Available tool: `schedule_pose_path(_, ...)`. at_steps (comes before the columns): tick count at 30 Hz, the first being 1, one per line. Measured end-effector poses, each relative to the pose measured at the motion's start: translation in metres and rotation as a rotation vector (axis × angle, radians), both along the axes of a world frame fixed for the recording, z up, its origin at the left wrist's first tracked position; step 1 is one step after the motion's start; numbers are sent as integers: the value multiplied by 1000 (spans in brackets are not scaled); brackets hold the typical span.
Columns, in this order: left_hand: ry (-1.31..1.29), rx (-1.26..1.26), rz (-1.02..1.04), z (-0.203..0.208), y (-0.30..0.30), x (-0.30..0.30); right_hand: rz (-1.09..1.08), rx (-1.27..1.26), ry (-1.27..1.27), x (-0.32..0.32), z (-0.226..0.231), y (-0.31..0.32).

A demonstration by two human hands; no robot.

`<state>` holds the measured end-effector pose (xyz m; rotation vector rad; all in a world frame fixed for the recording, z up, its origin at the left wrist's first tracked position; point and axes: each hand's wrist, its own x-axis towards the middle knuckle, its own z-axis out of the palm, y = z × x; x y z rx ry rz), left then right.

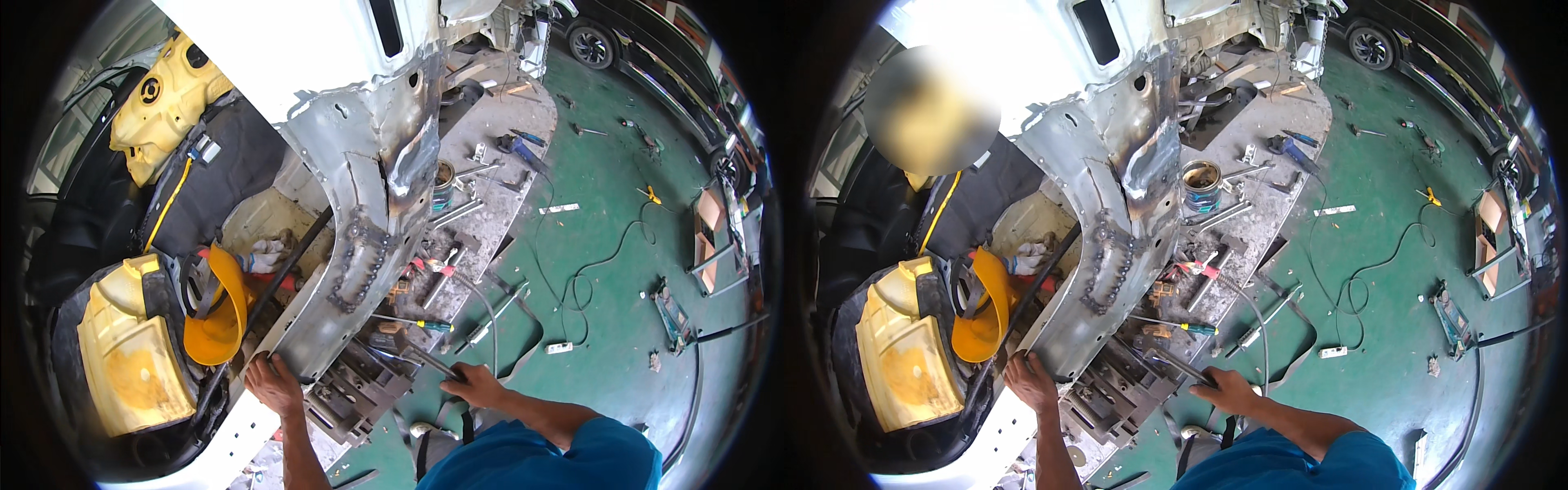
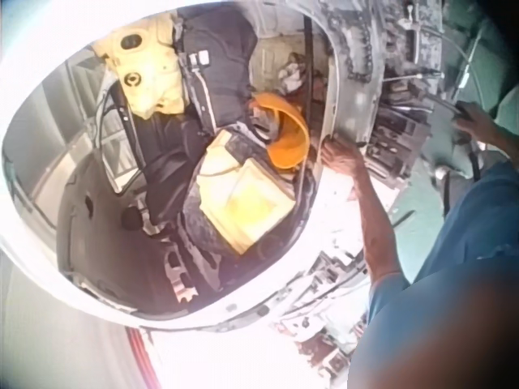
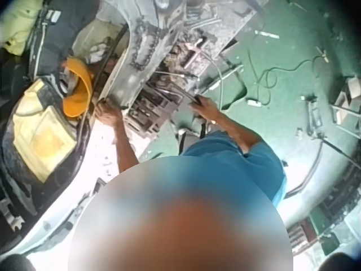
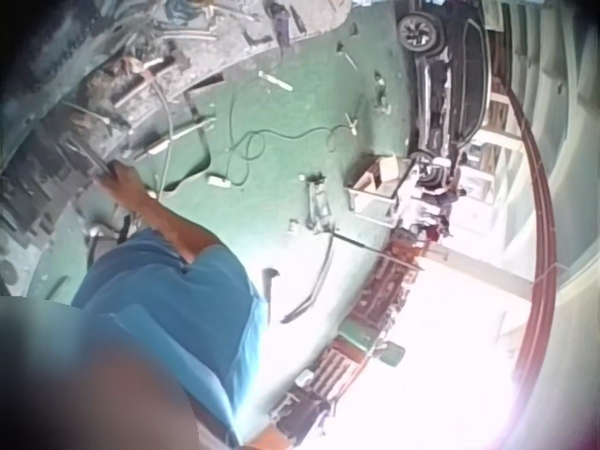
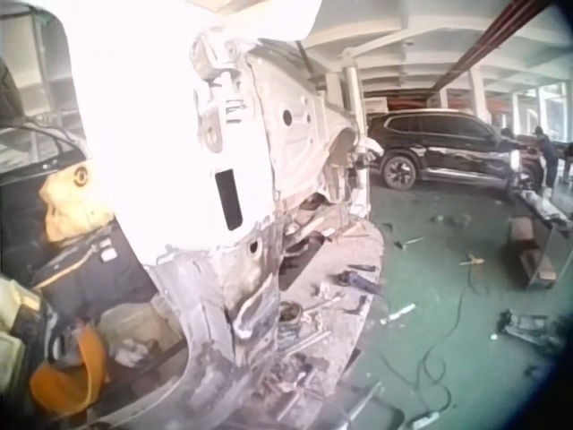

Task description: The person welds a seam on a car frame using a welding torch, then uses a hammer to tap the weld area and a screwdriver to scrape the surface. Another person briefly assists by hammering the same area.

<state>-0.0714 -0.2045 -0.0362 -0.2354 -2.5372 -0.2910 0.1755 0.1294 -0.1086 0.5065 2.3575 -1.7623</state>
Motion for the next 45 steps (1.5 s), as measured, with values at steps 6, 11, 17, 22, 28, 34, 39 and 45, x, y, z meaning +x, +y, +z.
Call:
schedule_pose_path(6, 57, 27, -37, 1, 2, 1, -40, 8, -36, 16, -5, -2)
schedule_pose_path(11, 57, 36, -51, 2, 3, 1, -54, -63, -65, 24, -4, -2)
schedule_pose_path(17, 50, 13, -31, 1, 2, 0, -68, -13, -68, 34, -4, 1)
schedule_pose_path(22, 30, -4, -9, 1, 2, 1, -84, 15, -72, 43, -13, 8)
schedule_pose_path(28, 37, -25, -15, 2, 1, 0, -86, 171, -123, 64, -47, 25)
schedule_pose_path(34, 35, -23, -9, -2, -1, -1, -5, 414, -332, 83, -103, 43)
schedule_pose_path(39, 14, -56, 24, -3, -2, -3, 27, 426, -517, 101, -131, 45)
schedule_pose_path(45, -8, -61, 35, -5, -2, -3, 118, 430, -623, 101, -147, 34)
